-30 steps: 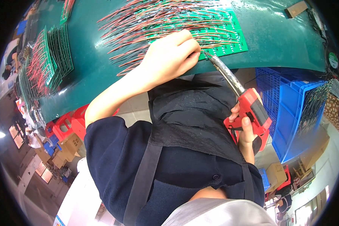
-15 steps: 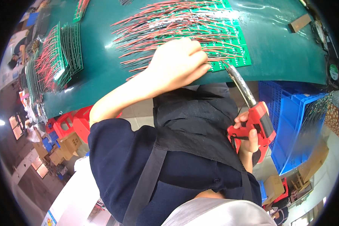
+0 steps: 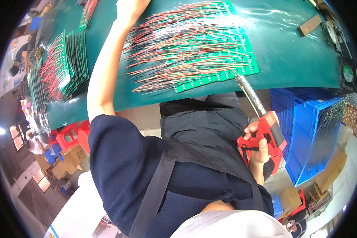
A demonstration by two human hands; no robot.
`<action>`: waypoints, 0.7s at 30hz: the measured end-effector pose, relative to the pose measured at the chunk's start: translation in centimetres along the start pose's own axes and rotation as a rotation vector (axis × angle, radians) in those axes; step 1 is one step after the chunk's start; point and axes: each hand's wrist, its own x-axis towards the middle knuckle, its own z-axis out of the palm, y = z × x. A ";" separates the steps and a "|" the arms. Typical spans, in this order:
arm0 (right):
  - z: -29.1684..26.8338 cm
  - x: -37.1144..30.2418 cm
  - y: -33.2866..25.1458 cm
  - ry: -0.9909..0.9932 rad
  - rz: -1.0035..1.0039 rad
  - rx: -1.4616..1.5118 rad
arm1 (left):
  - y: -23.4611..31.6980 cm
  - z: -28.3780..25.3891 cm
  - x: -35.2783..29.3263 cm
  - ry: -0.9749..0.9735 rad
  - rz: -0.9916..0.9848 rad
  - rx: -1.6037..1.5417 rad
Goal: Soldering individual wires onto a series of printed circuit boards at an assembly line station.
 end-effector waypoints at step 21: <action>0.4 0.1 -1.3 0.106 0.085 -0.055 | 14.5 -4.2 -12.0 -0.285 0.424 -0.604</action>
